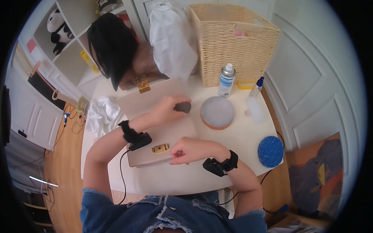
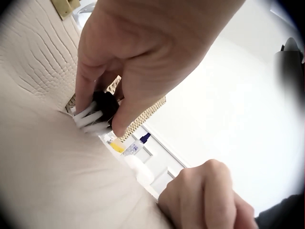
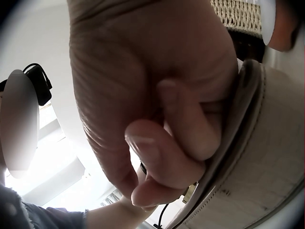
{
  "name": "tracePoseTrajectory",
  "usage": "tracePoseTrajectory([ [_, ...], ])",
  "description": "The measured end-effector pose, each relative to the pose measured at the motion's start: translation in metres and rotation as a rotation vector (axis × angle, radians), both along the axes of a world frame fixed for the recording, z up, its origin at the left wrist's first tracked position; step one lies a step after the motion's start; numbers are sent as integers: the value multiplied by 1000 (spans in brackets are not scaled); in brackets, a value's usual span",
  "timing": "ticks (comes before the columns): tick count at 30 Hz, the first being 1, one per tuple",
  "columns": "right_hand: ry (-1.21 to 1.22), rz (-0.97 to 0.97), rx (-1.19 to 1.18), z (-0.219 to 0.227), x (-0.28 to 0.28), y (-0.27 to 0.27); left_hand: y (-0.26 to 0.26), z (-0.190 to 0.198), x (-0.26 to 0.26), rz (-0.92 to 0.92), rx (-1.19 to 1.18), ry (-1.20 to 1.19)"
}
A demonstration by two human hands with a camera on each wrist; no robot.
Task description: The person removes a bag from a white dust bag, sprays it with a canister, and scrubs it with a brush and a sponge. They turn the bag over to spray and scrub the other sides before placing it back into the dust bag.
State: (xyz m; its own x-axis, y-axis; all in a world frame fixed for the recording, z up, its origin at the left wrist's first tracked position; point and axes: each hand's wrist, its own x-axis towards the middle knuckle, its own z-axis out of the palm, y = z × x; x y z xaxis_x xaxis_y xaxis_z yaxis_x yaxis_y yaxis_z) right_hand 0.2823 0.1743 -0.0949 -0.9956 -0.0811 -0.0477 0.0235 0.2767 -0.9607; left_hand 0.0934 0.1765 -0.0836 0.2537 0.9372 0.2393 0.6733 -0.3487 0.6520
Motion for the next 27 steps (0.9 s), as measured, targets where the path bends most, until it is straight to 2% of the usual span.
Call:
tracePoseTrajectory([
  [2, 2, -12, -27, -3, 0, -1, -11, 4, -7, 8, -38, -27],
  [4, 25, 11, 30, -7, -1, 1, -36, 21, -18, -12, -182, -47],
  [6, 22, 7, 15, -6, -1, 1, -61, 34, -29, -54, -177, 133],
  [7, 10, 9, 10, -5, -1, 1, -74, 36, -37, -58, -186, 143],
  [9, 5, 8, 5, -5, -1, 1, -93, 41, -50, 26, -231, 356],
  [10, -11, 12, 10, -5, -1, 2, -96, 44, -51, 24, -237, 360],
  [12, -17, 9, -2, -6, -1, 2, -102, 48, -53, 154, -287, 282],
  [16, -47, 15, -9, -1, -3, 1, -77, 29, -42, 174, -261, 197],
  [18, -61, 15, -16, 2, -3, 0, -58, 16, -28, 62, -170, -40],
  [19, -68, 4, -32, 3, -2, 0, -54, 18, -21, 67, -164, -49],
  [21, -63, 5, -6, 3, -3, 0, -49, 25, -9, -40, -241, -129],
  [22, -47, 4, 12, 3, -3, 0, -50, 24, -9, -39, -238, -138],
  [24, -53, 12, 9, 2, -2, 1, -57, 21, -18, -178, -232, -89],
  [25, -49, 18, 5, 1, -3, 1, -64, 21, -24, -175, -237, -90],
  [27, -64, 10, -22, 0, -3, 0, -85, 23, -38, -143, -95, 83],
])
